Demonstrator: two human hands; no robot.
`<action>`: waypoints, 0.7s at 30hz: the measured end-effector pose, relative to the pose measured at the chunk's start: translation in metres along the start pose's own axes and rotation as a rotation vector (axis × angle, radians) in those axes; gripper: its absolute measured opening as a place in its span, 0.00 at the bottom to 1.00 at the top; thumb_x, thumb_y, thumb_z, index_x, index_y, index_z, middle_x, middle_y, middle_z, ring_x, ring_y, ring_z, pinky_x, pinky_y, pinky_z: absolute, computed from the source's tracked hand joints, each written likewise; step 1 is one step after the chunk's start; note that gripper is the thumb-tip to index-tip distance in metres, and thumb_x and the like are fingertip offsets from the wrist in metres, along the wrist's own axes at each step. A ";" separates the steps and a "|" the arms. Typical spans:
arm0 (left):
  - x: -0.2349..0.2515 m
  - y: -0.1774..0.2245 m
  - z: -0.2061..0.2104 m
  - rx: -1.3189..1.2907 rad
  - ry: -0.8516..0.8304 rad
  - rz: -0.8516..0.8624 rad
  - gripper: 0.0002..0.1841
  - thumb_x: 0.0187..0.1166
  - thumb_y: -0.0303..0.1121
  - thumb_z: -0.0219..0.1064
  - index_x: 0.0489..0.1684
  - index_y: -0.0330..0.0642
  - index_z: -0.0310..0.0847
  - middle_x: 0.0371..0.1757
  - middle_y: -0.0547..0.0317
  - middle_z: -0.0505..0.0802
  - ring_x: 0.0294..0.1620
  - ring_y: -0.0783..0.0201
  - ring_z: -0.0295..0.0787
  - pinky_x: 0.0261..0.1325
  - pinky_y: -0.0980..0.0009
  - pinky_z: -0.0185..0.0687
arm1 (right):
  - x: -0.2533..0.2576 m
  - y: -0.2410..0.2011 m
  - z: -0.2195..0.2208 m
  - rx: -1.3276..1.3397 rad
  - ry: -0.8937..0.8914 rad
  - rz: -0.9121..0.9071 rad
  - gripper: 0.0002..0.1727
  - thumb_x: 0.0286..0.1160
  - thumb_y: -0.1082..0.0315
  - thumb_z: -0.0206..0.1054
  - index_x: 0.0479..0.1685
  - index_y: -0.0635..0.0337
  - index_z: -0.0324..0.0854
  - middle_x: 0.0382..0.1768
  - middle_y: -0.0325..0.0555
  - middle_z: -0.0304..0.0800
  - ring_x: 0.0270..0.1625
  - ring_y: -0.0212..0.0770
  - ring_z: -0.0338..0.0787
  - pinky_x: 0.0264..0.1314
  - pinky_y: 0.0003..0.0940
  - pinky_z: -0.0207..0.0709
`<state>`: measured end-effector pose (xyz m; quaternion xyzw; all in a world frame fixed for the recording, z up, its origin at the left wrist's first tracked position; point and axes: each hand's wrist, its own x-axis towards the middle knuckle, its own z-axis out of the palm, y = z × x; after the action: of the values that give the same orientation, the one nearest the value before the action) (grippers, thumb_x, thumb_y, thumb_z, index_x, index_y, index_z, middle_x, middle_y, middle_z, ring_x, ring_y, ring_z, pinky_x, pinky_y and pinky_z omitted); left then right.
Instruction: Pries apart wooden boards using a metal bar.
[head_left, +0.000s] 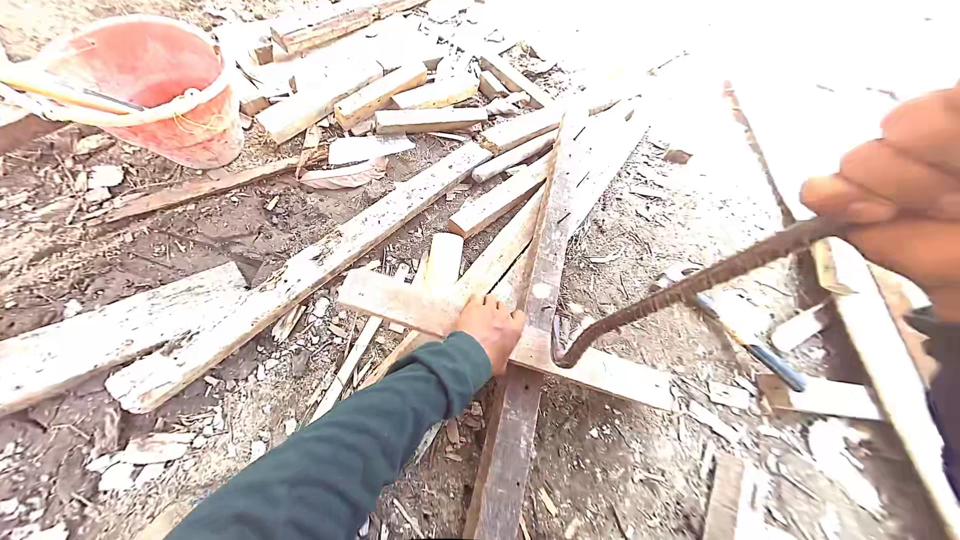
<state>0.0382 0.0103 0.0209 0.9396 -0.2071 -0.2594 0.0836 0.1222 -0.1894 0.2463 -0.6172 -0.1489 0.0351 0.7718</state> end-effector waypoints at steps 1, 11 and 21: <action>0.001 -0.001 -0.002 0.013 0.009 0.009 0.37 0.62 0.38 0.82 0.77 0.45 0.76 0.66 0.39 0.87 0.69 0.38 0.82 0.71 0.40 0.74 | 0.010 0.005 0.011 -0.061 0.061 0.063 0.28 0.92 0.60 0.45 0.10 0.41 0.63 0.06 0.26 0.57 0.07 0.23 0.59 0.12 0.18 0.64; 0.014 -0.012 -0.008 0.026 -0.006 0.044 0.34 0.60 0.40 0.83 0.72 0.46 0.79 0.63 0.42 0.88 0.66 0.41 0.83 0.70 0.42 0.73 | 0.083 0.046 0.022 -0.217 0.272 0.156 0.25 0.87 0.59 0.48 0.11 0.37 0.58 0.06 0.25 0.54 0.07 0.24 0.54 0.11 0.19 0.56; 0.002 -0.005 0.002 -0.024 0.006 0.031 0.37 0.58 0.40 0.82 0.74 0.49 0.77 0.65 0.44 0.87 0.69 0.43 0.81 0.74 0.42 0.69 | 0.007 0.031 0.028 -0.137 0.255 -0.077 0.28 0.92 0.59 0.45 0.10 0.37 0.60 0.06 0.25 0.58 0.08 0.25 0.58 0.12 0.20 0.60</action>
<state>0.0405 0.0139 0.0165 0.9360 -0.2182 -0.2578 0.0993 0.1250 -0.1539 0.2229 -0.6617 -0.0752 -0.0836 0.7413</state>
